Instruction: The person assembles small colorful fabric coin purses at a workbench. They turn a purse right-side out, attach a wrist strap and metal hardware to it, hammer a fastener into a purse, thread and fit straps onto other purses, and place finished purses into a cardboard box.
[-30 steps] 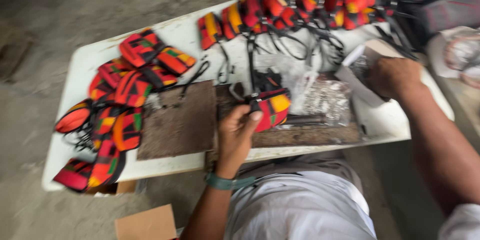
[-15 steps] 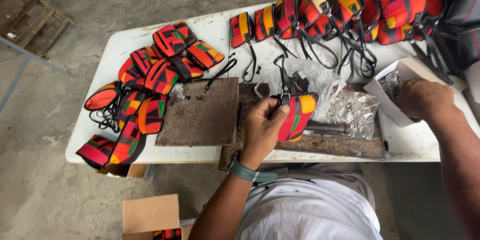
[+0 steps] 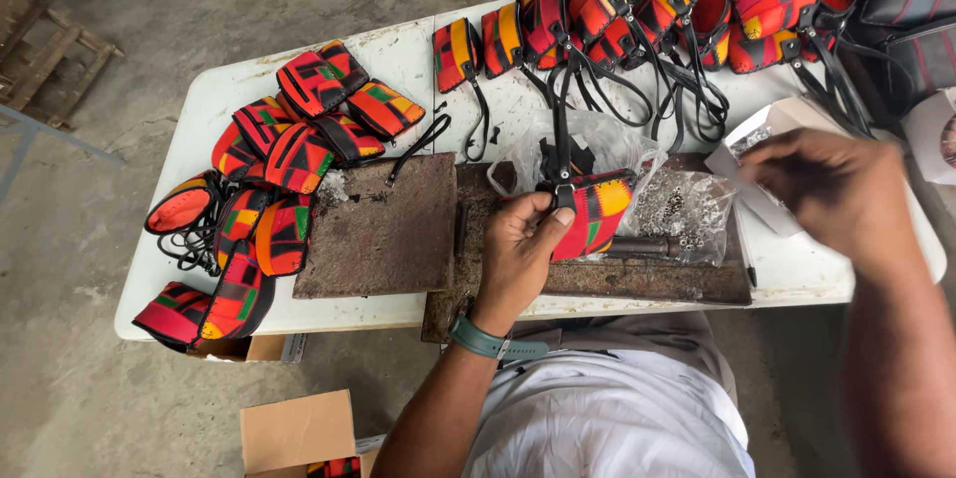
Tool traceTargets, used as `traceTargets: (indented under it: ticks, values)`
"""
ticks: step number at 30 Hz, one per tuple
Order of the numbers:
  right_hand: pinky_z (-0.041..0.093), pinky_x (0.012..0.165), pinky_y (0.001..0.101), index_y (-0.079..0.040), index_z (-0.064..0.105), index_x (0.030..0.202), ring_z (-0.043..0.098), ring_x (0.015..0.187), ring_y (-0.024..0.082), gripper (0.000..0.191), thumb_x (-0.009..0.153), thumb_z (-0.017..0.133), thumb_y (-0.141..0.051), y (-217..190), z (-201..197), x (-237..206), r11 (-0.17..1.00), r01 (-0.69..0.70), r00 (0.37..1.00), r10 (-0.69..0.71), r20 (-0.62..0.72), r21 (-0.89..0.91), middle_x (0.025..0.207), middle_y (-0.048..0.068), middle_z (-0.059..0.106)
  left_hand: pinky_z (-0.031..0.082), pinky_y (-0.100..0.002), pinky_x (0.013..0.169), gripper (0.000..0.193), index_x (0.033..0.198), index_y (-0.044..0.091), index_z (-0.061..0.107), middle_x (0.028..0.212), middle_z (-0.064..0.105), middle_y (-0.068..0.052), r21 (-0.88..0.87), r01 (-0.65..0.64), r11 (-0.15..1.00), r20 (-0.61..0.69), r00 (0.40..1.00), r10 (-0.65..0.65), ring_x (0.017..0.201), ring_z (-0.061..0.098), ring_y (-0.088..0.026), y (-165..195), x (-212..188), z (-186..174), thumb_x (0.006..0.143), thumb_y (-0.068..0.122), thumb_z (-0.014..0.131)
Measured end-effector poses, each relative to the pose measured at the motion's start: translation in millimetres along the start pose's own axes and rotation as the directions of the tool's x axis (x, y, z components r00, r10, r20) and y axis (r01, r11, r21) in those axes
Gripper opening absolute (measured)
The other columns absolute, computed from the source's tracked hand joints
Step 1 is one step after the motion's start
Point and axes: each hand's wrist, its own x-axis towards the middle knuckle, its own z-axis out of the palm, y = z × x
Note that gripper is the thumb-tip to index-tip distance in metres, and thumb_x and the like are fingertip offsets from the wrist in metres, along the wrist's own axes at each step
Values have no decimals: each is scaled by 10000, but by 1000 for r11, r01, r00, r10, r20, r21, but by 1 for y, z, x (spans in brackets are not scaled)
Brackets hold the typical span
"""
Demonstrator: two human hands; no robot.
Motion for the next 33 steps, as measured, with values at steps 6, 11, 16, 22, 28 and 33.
traceTargets:
  ticks: [6,11,16,22,28,33]
  values:
    - [565,844,291,-50,754,940,723,939,183,150,813,792,19,-62,67,-20,922,259,959,-282,41,289,979,79,742,529,-221,769,154,1131,-31,682,975,709,-10,22,-3,1000,19,1000,3,871,622,-35,-4,2,9,1021,73,658]
    - [582,816,296,-30,726,976,753,921,194,156,838,785,15,-91,99,-28,921,307,948,-319,11,239,980,86,759,513,-218,722,164,1133,-21,676,945,681,10,63,-20,998,0,1000,20,826,586,-25,4,-4,2,1022,94,639]
    - [591,777,257,7,563,1078,769,916,174,353,858,832,-56,-89,124,-34,959,227,971,-210,-110,171,967,87,764,489,-222,662,189,1114,-14,678,880,664,7,251,-62,966,32,998,55,772,565,-30,17,-14,-2,1029,153,657]
    - [592,827,278,12,491,1067,736,926,161,377,884,820,-4,-76,133,-35,927,267,959,-229,-166,262,996,116,745,481,-232,665,201,1098,-12,656,893,637,-14,328,-178,928,90,983,157,773,545,-47,31,-15,1,1062,185,646]
    - [620,837,278,14,472,1202,741,970,156,491,848,811,22,-81,120,-31,860,153,988,-132,-78,486,1217,122,629,459,-238,659,177,1094,-19,640,902,625,-36,390,-237,890,162,969,187,757,523,-51,39,-21,-1,1060,155,633]
    - [587,707,283,-15,518,1259,698,820,143,596,753,829,35,-82,102,-23,880,-91,987,16,162,466,1259,108,679,467,-231,679,162,1068,-15,649,917,620,0,244,-114,963,207,976,63,784,513,-31,24,-29,-6,1063,146,648]
